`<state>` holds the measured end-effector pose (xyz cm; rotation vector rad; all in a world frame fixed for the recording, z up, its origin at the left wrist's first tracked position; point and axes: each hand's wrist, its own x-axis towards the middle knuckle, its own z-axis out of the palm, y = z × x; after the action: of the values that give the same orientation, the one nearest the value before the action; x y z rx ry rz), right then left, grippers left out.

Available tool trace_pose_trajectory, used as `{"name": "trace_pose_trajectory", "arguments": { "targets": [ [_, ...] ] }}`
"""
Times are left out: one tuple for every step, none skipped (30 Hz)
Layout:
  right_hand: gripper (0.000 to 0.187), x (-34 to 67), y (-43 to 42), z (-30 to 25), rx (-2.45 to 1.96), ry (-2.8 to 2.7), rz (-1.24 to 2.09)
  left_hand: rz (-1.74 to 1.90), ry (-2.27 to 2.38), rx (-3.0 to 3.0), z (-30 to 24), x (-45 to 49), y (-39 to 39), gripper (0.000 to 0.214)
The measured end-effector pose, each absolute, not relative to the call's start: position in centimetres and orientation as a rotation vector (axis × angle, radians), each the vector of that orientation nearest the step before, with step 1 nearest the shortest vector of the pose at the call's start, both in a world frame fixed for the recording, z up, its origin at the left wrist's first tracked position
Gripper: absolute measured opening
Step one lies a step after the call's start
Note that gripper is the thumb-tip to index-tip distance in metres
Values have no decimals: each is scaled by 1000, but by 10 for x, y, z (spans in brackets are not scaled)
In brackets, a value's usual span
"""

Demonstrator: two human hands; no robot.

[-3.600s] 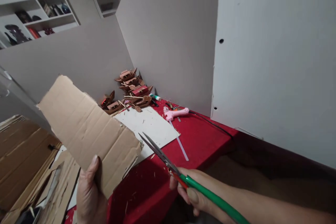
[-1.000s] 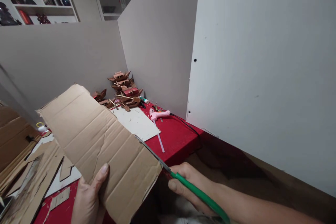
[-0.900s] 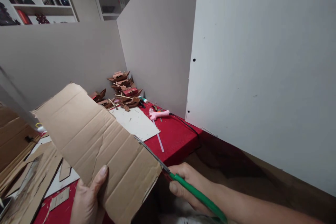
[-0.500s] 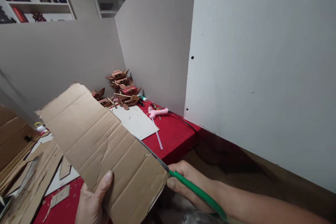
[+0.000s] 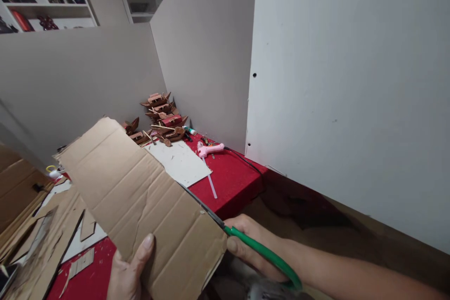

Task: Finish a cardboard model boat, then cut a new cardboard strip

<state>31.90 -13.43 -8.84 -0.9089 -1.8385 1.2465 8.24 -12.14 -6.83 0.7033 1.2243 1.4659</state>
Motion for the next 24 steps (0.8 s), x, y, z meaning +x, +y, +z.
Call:
{"name": "trace_pose_trajectory", "arguments": {
  "targets": [
    [59,318,-135,-89,-905,-1828,1244,1472,1213,693,-68,84,-122,86],
    [59,317,-136,-90,-902,-1819,1248,1476,1199,684,-67,85,-123,87],
    [58,316,-136,-90,-901,-1814,1256,1478,1188,677,-65,86,-124,87],
    [58,316,-137,-89,-901,-1813,1265,1475,1184,672,-64,87,-125,87],
    [58,316,-137,-89,-903,-1818,1273,1471,1183,666,-64,88,-125,87],
    [59,316,-137,-87,-906,-1829,1275,1463,1184,663,-65,88,-125,86],
    [60,317,-136,-85,-910,-1845,1261,1455,1190,666,-66,88,-125,87],
    [62,318,-136,-83,-917,-1866,1234,1450,1202,671,-69,87,-124,88],
    [64,320,-135,-81,-924,-1890,1201,1445,1216,680,-72,86,-124,90],
    [65,321,-135,-79,-933,-1912,1169,1437,1233,689,-75,85,-124,92],
    [67,322,-134,-78,-942,-1926,1144,1429,1251,698,-78,84,-123,92],
    [68,323,-134,-77,-950,-1929,1132,1420,1269,705,-81,84,-123,92],
    [69,324,-134,-77,-955,-1919,1137,1409,1277,711,-83,84,-123,91],
    [69,324,-134,-77,-957,-1901,1160,1402,1275,720,-85,84,-124,90],
    [69,324,-135,-79,-959,-1876,1188,1403,1268,730,-86,85,-125,89],
    [69,323,-135,-81,-964,-1849,1214,1411,1257,743,-86,86,-126,88],
    [68,322,-136,-83,-970,-1824,1238,1418,1246,754,-87,87,-127,87],
    [68,322,-136,-84,-976,-1804,1258,1420,1242,760,-87,88,-129,86],
    [67,321,-137,-86,-977,-1789,1276,1416,1241,759,-86,88,-130,86],
    [67,321,-137,-87,-980,-1776,1290,1405,1245,750,-85,88,-132,86],
    [65,321,-138,-87,-979,-1769,1299,1390,1242,731,-84,87,-133,86],
    [64,321,-138,-87,-971,-1770,1310,1379,1227,699,-81,85,-133,86],
    [63,321,-138,-87,-960,-1779,1323,1377,1206,660,-78,83,-133,85],
    [62,321,-139,-87,-948,-1792,1336,1388,1188,628,-74,81,-133,84]
  ]
}}
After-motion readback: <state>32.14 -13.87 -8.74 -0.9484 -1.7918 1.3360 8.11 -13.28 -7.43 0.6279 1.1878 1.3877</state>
